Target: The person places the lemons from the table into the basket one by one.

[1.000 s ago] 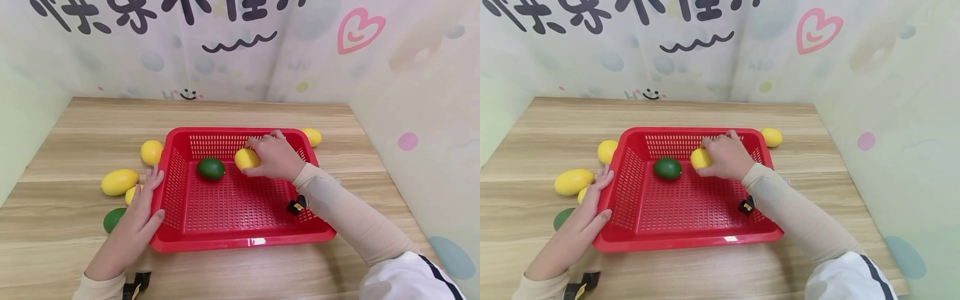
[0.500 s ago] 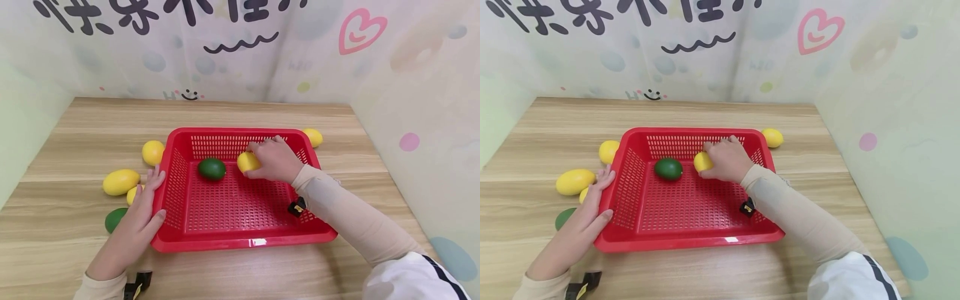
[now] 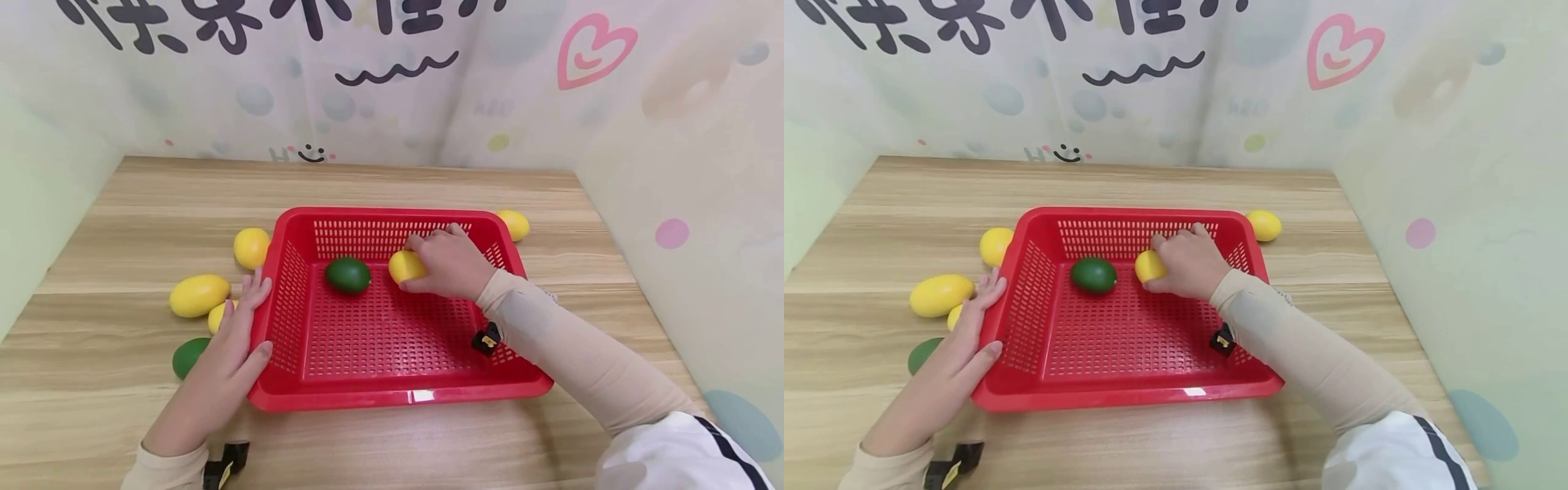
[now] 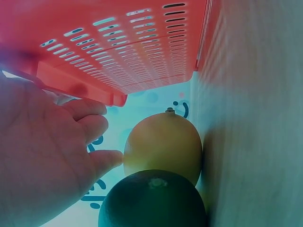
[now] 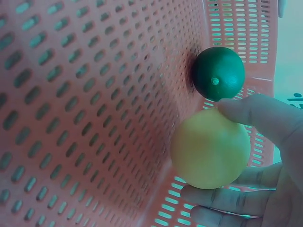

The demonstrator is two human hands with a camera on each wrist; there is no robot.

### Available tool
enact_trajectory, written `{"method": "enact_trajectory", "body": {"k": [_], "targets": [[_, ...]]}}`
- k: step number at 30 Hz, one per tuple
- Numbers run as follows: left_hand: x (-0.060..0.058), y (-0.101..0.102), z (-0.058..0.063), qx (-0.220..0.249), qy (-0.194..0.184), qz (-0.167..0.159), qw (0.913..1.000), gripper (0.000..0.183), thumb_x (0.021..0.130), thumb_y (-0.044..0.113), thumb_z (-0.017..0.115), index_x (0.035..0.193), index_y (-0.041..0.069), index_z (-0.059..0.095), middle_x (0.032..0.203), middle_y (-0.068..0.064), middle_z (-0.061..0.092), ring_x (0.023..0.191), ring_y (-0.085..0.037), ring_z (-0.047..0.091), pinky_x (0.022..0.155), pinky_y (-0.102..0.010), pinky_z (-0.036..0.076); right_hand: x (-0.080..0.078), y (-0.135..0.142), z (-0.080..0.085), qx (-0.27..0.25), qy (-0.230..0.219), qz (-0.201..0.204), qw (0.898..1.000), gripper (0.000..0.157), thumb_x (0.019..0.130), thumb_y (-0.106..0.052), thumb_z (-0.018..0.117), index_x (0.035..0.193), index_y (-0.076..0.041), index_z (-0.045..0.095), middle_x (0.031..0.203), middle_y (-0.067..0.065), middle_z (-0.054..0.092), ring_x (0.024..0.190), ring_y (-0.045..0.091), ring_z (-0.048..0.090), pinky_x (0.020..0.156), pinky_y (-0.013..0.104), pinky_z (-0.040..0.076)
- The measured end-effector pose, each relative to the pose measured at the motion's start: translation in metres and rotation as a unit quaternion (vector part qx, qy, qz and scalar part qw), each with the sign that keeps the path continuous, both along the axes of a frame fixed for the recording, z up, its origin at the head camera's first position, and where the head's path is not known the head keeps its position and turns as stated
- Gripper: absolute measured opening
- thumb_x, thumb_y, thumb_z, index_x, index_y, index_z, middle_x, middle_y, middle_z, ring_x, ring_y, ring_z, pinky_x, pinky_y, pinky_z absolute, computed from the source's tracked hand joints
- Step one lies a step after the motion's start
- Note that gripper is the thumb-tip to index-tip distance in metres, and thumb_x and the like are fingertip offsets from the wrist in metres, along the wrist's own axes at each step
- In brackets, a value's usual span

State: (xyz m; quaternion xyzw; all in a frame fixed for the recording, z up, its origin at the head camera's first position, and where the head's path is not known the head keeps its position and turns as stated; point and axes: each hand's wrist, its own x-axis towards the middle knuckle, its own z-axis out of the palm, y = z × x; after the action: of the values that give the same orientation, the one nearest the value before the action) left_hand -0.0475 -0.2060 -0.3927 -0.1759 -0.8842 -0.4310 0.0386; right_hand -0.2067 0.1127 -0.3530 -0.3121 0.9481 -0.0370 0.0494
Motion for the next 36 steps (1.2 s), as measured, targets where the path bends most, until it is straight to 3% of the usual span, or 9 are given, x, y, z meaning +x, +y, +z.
{"method": "enact_trajectory", "body": {"k": [18,36], "targets": [[0.001,0.0,0.0,-0.002,-0.004,0.001,1.0,0.079,0.099,0.004,0.053,0.166,0.016,0.014,0.173,-0.002,0.006,0.159,-0.032,0.0,0.127,-0.051,-0.002,0.0,-0.007,-0.01,0.014,0.004,0.017,1.0,0.061,0.089,-0.052,0.076,0.131,-0.009,0.066,0.101,0.004,0.075,0.096,0.025,0.063,0.092,0.044,0.041],[0.0,0.0,0.0,-0.002,-0.004,0.003,1.0,0.079,0.099,0.004,0.053,0.166,0.016,0.014,0.173,-0.002,0.006,0.159,-0.032,0.0,0.127,-0.051,-0.001,-0.004,-0.017,-0.014,-0.014,0.003,0.033,0.999,0.061,0.09,-0.05,0.076,0.134,-0.01,0.064,0.108,0.006,0.075,0.097,0.024,0.065,0.09,0.042,0.039]]}}
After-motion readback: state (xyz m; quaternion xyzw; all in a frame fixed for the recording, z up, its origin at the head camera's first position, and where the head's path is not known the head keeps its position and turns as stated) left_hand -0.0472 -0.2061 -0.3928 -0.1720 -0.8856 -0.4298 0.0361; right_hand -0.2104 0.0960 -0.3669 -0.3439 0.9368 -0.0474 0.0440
